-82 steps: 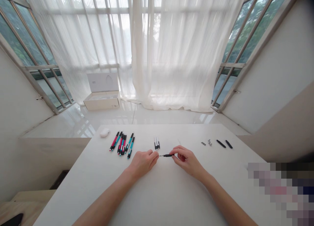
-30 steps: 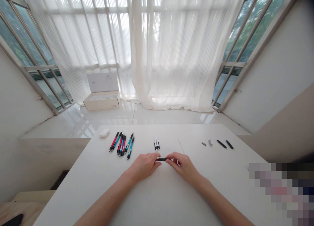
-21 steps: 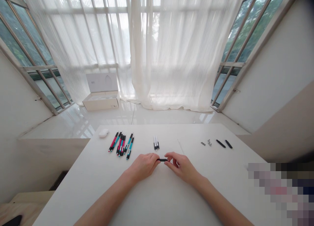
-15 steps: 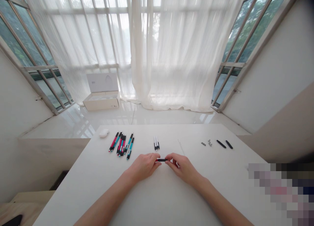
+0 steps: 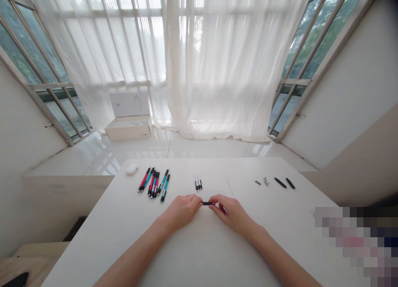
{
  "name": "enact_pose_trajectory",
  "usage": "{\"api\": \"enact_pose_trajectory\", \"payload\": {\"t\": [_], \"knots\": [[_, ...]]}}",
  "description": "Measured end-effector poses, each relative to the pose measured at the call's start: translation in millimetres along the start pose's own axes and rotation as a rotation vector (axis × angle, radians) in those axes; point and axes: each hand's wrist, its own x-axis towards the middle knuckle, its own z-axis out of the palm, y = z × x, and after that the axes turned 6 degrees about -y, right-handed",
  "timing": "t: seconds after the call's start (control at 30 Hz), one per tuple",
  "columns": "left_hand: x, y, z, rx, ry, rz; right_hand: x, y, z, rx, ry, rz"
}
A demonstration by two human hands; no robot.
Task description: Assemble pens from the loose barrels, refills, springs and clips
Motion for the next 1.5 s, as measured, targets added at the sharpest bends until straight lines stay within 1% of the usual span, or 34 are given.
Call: {"api": "enact_pose_trajectory", "payload": {"t": [0.2, 0.43, 0.57, 0.77, 0.97, 1.13, 1.2, 1.27, 1.37, 1.5], "knots": [[0, 0, -1.7, -0.049, -0.036, -0.036, 1, -2, -3, -0.028, -0.008, -0.024], [0, 1, -0.9, -0.013, -0.008, 0.005, -1, -2, -2, -0.042, -0.014, -0.035], [-1, 1, -2.0, -0.045, -0.01, -0.01, 0, -3, -5, -0.074, -0.02, -0.069], [0, 2, -2.9, -0.038, -0.043, -0.053, 0, -2, -3, -0.051, -0.018, -0.038], [0, 2, -2.3, -0.031, -0.035, -0.028, 0, -2, -4, -0.074, -0.007, -0.089], [0, 3, -4.2, -0.03, -0.045, -0.046, -1, 0, -7, -0.064, 0.006, -0.069], [0, 3, -4.4, -0.019, -0.051, -0.051, 0, 5, -12, -0.019, 0.051, -0.036], [1, 3, -3.8, -0.005, -0.05, -0.06, 1, 15, -21, 0.005, 0.158, 0.016], [0, 3, -2.4, 0.016, -0.04, -0.071, 0, 37, -40, -0.064, 0.394, 0.138], [0, 2, -1.7, 0.017, -0.017, -0.071, -11, 74, -67, -0.22, 0.692, 0.363]]}}
